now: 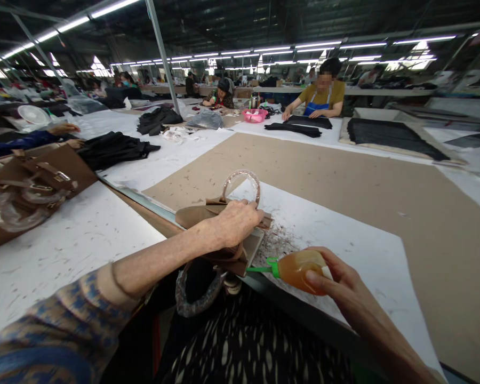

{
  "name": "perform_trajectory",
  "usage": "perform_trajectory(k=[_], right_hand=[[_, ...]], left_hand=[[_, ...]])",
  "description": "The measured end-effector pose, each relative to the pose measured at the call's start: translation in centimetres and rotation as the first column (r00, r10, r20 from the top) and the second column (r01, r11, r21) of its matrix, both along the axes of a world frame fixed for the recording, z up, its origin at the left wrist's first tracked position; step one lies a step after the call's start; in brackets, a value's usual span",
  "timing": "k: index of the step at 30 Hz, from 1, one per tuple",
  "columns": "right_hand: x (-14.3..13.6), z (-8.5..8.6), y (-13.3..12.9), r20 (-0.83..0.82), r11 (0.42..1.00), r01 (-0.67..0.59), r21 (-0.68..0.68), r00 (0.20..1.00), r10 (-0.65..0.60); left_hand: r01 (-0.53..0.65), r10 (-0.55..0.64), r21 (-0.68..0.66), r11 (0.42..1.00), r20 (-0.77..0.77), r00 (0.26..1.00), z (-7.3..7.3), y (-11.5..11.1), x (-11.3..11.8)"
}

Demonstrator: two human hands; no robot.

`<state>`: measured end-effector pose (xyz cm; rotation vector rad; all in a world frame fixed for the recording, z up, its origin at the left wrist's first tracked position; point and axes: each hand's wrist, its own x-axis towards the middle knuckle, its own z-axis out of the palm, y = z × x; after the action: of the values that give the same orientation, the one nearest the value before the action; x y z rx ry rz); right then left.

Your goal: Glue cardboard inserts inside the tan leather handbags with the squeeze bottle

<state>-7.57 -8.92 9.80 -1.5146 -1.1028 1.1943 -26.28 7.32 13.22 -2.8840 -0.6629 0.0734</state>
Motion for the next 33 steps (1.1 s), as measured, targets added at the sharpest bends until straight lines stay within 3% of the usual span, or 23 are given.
perform_trajectory(k=[6, 11, 16, 25, 33], right_hand=[[-0.4, 0.4, -0.9, -0.003, 0.999, 0.039, -0.019, 0.999, -0.039], [0.1, -0.9, -1.5, -0.173, 0.992, 0.110, -0.056, 0.978, -0.118], [0.3, -2.1, -1.6, -0.284, 0.990, 0.098, -0.101, 0.951, -0.123], [-0.4, -2.3, -1.8, -0.289, 0.972, 0.208, -0.113, 0.929, -0.232], [-1.4, -2.3, -1.8, -0.318, 0.976, 0.184, -0.112, 0.924, -0.211]], left_hand=[[-0.008, 0.008, -0.012, 1.000, 0.004, 1.000, 0.0, 0.0, -0.1], [-0.014, 0.014, -0.050, 0.999, 0.001, 1.000, 0.4, -0.2, -0.1], [-0.027, 0.027, -0.057, 0.998, -0.006, 1.000, 0.5, -0.4, 0.0], [-0.033, 0.032, -0.052, 0.998, -0.018, 0.999, 0.5, -0.5, 0.1], [-0.008, 0.008, -0.034, 0.999, -0.004, 1.000, 0.4, -0.4, -0.1]])
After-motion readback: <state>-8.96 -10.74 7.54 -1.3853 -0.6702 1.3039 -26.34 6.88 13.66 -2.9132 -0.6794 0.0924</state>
